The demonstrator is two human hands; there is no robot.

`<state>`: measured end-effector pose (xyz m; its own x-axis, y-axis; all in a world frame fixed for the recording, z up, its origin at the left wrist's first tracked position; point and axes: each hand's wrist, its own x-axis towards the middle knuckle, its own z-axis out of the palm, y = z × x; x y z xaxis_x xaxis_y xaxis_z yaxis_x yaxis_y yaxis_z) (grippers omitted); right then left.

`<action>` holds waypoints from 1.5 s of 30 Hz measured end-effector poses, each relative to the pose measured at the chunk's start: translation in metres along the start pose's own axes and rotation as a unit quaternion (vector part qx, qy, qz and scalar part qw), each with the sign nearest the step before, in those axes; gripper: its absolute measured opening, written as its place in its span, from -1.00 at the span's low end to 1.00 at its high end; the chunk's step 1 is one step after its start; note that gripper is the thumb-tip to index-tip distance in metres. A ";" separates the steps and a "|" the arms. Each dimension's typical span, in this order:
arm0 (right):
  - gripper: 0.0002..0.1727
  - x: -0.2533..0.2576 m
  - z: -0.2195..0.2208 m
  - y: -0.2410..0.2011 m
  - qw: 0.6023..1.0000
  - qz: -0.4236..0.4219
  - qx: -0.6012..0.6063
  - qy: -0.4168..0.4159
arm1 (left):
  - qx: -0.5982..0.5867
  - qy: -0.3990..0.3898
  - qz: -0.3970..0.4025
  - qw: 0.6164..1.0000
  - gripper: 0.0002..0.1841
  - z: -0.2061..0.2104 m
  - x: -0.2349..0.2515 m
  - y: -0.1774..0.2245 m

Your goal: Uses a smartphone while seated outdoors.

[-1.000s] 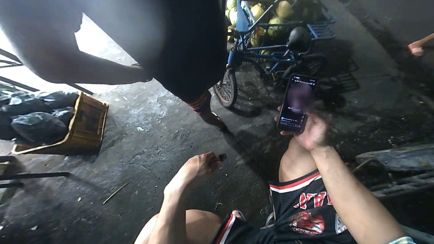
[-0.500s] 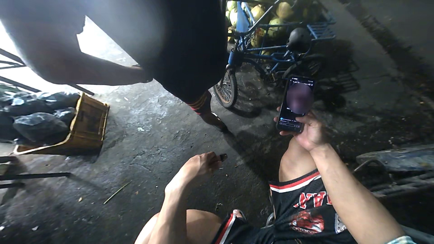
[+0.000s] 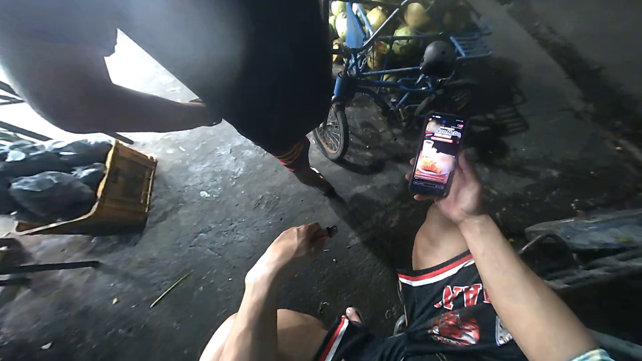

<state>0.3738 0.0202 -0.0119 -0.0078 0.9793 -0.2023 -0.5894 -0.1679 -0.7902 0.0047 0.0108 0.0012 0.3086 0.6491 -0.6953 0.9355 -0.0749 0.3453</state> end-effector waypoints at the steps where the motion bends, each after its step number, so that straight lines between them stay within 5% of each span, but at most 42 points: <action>1: -0.28 0.000 -0.001 0.001 1.000 -0.002 -0.005 0.004 | -0.002 0.003 0.003 1.000 -0.57 0.000 0.001 0.000; 3: -0.48 0.000 -0.005 0.004 1.000 -0.007 -0.013 0.018 | -0.005 0.004 0.007 1.000 -0.57 0.001 0.002 -0.001; 7: -0.55 -0.002 0.000 0.004 0.998 0.001 -0.044 0.053 | -0.005 0.000 0.007 1.000 -0.58 0.000 0.004 0.000; 14: -0.22 -0.001 0.003 0.001 0.999 0.009 -0.048 0.023 | 0.003 -0.010 -0.004 1.000 -0.57 0.000 0.002 0.001; 26: -0.40 -0.001 0.001 0.002 0.998 0.013 -0.039 0.041 | -0.007 -0.008 -0.003 1.000 -0.57 0.004 0.001 -0.003; 45: -0.33 0.000 0.002 0.002 0.999 0.011 -0.027 0.019 | -0.003 -0.009 -0.001 1.000 -0.56 0.005 0.001 -0.006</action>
<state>0.3712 0.0200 -0.0120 0.0108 0.9708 -0.2396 -0.5442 -0.1954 -0.8159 0.0002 0.0078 -0.0045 0.3098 0.6357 -0.7070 0.9350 -0.0687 0.3480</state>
